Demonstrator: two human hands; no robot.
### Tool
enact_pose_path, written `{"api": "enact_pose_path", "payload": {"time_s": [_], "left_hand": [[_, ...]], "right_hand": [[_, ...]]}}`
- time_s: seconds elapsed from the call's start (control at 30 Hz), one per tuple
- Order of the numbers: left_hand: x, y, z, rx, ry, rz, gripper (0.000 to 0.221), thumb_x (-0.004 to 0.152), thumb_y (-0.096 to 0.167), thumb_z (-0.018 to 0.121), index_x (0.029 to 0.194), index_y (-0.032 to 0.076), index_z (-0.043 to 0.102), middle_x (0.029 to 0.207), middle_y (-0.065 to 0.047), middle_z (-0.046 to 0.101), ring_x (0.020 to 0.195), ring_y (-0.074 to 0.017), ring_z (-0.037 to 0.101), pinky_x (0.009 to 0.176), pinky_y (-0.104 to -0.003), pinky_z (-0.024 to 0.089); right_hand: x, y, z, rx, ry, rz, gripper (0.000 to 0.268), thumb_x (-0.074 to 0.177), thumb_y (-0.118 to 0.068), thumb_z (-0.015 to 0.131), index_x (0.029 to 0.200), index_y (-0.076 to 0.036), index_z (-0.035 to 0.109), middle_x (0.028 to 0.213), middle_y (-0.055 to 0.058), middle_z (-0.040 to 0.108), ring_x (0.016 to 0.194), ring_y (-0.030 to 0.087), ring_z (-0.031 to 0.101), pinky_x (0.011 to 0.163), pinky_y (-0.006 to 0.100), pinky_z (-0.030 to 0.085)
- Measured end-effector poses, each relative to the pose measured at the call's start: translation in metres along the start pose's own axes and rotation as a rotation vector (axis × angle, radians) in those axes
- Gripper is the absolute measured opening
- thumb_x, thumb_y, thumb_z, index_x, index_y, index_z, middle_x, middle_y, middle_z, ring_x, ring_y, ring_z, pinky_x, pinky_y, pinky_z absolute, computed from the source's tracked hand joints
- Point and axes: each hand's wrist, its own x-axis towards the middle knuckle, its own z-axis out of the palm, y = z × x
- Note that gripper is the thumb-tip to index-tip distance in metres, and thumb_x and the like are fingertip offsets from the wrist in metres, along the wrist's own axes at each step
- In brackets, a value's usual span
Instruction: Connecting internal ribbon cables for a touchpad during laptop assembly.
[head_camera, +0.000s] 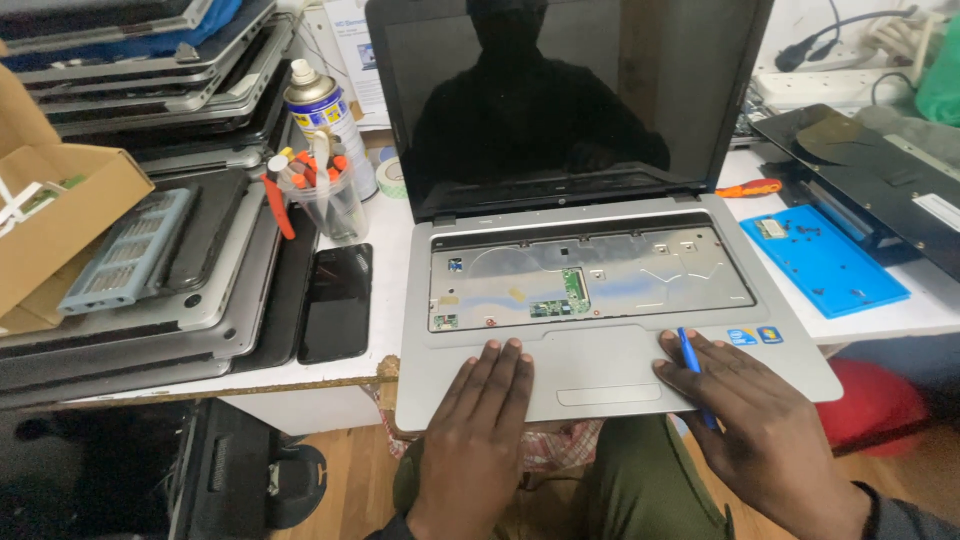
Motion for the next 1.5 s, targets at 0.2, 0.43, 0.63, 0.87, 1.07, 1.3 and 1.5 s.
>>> {"api": "enact_pose_path", "payload": {"time_s": [0.2, 0.43, 0.63, 0.87, 1.07, 1.3, 1.5], "left_hand": [[-0.015, -0.025, -0.010, -0.089, -0.071, -0.065, 0.076, 0.066, -0.008, 0.059, 0.142, -0.002, 0.056, 0.150, -0.019, 0.056, 0.140, -0.0393, 0.052, 0.116, -0.053, 0.041], [-0.045, -0.060, -0.043, -0.312, 0.012, -0.575, 0.081, 0.067, -0.006, 0.066, 0.146, 0.010, 0.056, 0.150, -0.009, 0.059, 0.134, -0.0237, 0.060, 0.106, -0.035, 0.053], [-0.036, -0.061, -0.037, -1.206, 0.278, -1.534, 0.053, 0.084, 0.005, 0.065, 0.135, -0.010, 0.060, 0.125, -0.032, 0.071, 0.080, -0.0411, 0.071, 0.061, -0.049, 0.062], [-0.021, -0.055, -0.015, -1.511, 0.244, -1.629, 0.075, 0.084, 0.020, 0.067, 0.150, -0.002, 0.039, 0.035, -0.006, 0.020, 0.051, -0.0095, 0.043, 0.083, -0.066, 0.060], [-0.041, -0.052, -0.003, -1.547, 0.328, -1.421, 0.024, 0.091, 0.016, 0.070, 0.077, 0.000, 0.059, 0.037, -0.001, 0.025, 0.062, -0.0163, 0.053, 0.073, -0.061, 0.066], [-0.021, -0.021, -0.036, -1.488, 0.390, -1.704, 0.037, 0.091, 0.004, 0.058, 0.122, -0.016, 0.058, 0.127, -0.037, 0.068, 0.107, -0.0529, 0.065, 0.079, -0.065, 0.055], [-0.019, -0.037, -0.061, -1.262, -0.114, -1.706, 0.059, 0.090, 0.015, 0.059, 0.147, 0.004, 0.061, 0.135, -0.021, 0.074, 0.103, -0.0498, 0.076, 0.082, -0.059, 0.066]], "right_hand": [[-0.005, 0.015, -0.020, 0.138, -0.059, 0.066, 0.051, 0.077, -0.005, 0.072, 0.127, -0.014, 0.068, 0.145, 0.010, 0.064, 0.138, 0.028, 0.058, 0.120, 0.043, 0.042], [-0.014, 0.029, -0.051, 0.112, -0.057, 0.607, 0.072, 0.067, -0.001, 0.081, 0.136, -0.015, 0.063, 0.153, 0.001, 0.059, 0.131, 0.019, 0.061, 0.081, 0.041, 0.057], [-0.008, 0.027, -0.057, 0.835, 0.240, 1.095, 0.071, 0.075, 0.025, 0.060, 0.139, -0.004, 0.052, 0.157, 0.012, 0.057, 0.103, 0.027, 0.055, 0.066, 0.046, 0.052], [-0.030, 0.039, -0.019, 0.918, 0.392, 1.106, 0.058, 0.082, 0.002, 0.073, 0.137, -0.010, 0.059, 0.075, 0.012, 0.059, 0.095, 0.008, 0.056, 0.061, 0.019, 0.037], [-0.026, 0.028, -0.023, 0.934, 0.428, 1.137, 0.059, 0.079, -0.003, 0.072, 0.136, -0.016, 0.060, 0.057, -0.002, 0.044, 0.045, 0.004, 0.035, 0.039, 0.020, 0.020], [-0.038, 0.041, -0.027, 0.868, 0.359, 1.122, 0.059, 0.077, -0.003, 0.070, 0.134, -0.010, 0.060, 0.114, 0.009, 0.062, 0.048, 0.010, 0.035, 0.027, 0.028, 0.036], [-0.009, 0.042, -0.059, 0.836, 0.216, 1.271, 0.052, 0.081, 0.025, 0.061, 0.131, 0.010, 0.059, 0.134, 0.025, 0.058, 0.087, 0.047, 0.059, 0.056, 0.068, 0.057]]}}
